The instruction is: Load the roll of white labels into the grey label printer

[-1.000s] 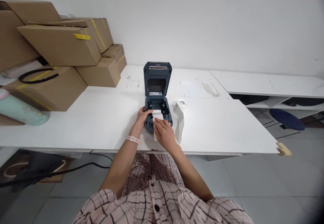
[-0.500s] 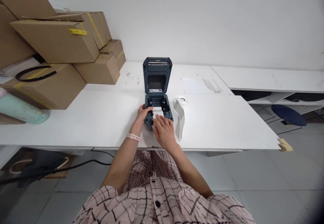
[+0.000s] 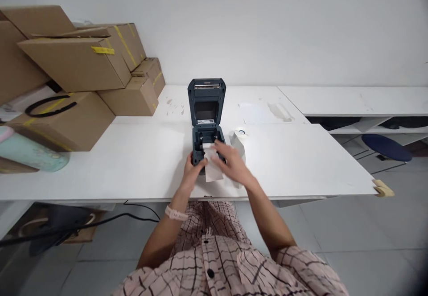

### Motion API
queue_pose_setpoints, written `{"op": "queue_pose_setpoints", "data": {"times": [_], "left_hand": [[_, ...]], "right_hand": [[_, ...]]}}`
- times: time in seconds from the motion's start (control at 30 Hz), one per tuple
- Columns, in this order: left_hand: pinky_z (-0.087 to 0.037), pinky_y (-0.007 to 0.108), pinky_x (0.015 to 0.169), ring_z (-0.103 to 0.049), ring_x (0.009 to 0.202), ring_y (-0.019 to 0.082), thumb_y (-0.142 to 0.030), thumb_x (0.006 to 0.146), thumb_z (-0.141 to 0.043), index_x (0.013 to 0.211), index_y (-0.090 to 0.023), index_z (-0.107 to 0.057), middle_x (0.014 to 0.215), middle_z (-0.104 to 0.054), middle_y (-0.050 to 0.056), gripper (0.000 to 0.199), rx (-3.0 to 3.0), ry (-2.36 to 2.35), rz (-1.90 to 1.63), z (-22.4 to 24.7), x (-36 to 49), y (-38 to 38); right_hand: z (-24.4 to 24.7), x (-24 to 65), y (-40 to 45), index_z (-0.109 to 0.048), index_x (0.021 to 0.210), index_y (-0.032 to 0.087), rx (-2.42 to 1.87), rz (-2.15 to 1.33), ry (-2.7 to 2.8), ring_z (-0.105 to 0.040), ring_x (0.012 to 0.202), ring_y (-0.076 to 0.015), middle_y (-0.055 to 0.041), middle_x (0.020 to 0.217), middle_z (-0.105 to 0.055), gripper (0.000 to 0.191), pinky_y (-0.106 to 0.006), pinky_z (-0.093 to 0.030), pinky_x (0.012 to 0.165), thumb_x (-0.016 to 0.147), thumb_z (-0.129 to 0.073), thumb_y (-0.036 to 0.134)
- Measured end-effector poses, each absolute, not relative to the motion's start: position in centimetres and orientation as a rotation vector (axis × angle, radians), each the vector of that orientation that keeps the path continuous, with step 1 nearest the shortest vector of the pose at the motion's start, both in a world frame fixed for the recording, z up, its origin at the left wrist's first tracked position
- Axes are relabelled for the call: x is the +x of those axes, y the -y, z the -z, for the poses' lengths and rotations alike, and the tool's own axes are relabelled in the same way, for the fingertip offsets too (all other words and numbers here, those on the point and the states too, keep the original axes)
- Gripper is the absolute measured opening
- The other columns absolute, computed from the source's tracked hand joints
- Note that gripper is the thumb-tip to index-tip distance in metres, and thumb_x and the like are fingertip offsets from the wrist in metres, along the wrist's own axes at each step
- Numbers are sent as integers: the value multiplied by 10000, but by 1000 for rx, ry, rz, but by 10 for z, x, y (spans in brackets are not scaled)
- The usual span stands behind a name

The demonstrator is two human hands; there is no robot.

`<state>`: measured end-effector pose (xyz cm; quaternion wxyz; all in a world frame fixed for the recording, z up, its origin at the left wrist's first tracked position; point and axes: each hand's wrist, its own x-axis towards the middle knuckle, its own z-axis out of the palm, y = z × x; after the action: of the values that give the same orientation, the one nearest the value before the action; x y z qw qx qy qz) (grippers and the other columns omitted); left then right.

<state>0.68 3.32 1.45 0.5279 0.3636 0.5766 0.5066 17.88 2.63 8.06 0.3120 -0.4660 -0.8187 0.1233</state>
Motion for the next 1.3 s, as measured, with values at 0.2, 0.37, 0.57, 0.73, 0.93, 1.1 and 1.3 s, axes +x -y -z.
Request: {"op": "queue_pose_setpoints", "data": {"times": [0.2, 0.37, 0.57, 0.73, 0.93, 1.1, 1.3], "left_hand": [[-486, 378, 1028, -575, 1262, 253, -344, 660, -850, 1490, -276, -318, 1411, -564, 133, 988, 955, -1202, -1249, -2, 15, 7], [-466, 365, 1058, -535, 1316, 259, -387, 686, -829, 1506, -259, -309, 1455, -526, 137, 979, 1000, -1205, -1217, -1, 10, 7], [-463, 363, 1062, -490, 1360, 273, -476, 773, -734, 1353, -258, -524, 1423, -563, 103, 655, 906, -1263, -1284, -1, -4, 2], [-389, 348, 1129, -427, 1410, 259, -544, 853, -624, 1303, -262, -573, 1494, -491, 85, 533, 860, -1315, -1407, -26, -16, -14], [-389, 334, 1123, -338, 1462, 275, -528, 778, -732, 1406, -262, -459, 1570, -378, 96, 734, 892, -1376, -1385, -46, 2, -34], [-497, 383, 1009, -556, 1277, 299, -415, 742, -786, 1402, -214, -459, 1406, -559, 142, 764, 829, -1247, -1254, -44, 13, -32], [-498, 423, 1004, -585, 1233, 305, -435, 737, -773, 1357, -202, -524, 1365, -603, 137, 708, 911, -1222, -1202, -49, 8, -30]], "right_hand": [[-163, 187, -176, -316, 1513, 236, -1159, -213, 1753, -226, 1506, -299, -112, 1601, -324, 699, -578, -221, 1193, 978, -262, 682], [-186, 175, -256, -370, 1474, 156, -1138, -482, 1852, -353, 1434, -307, -138, 1508, -415, 846, -588, -217, 1183, 951, -35, 731], [-162, 175, -161, -490, 1400, 225, -1064, -233, 1787, -420, 1373, -249, -98, 1388, -524, 667, -493, -275, 1192, 1024, -83, 597], [-97, 159, -48, -521, 1370, 253, -1190, -99, 1646, -398, 1392, -212, -84, 1392, -530, 489, -436, -325, 1186, 1059, -162, 371], [-34, 152, -6, -501, 1358, 219, -1363, -254, 1494, -468, 1334, -220, -119, 1335, -579, 427, -428, -412, 1115, 1043, -236, 335], [-15, 169, -17, -146, 1566, 199, -1458, -655, 1336, -306, 1479, -276, -174, 1598, -287, 733, -474, -407, 1127, 973, -441, 514], [-10, 175, -22, -249, 1556, 261, -1231, -1196, 1086, -340, 1472, -278, -89, 1623, -297, 801, -449, -362, 1178, 898, -552, 602]]}}
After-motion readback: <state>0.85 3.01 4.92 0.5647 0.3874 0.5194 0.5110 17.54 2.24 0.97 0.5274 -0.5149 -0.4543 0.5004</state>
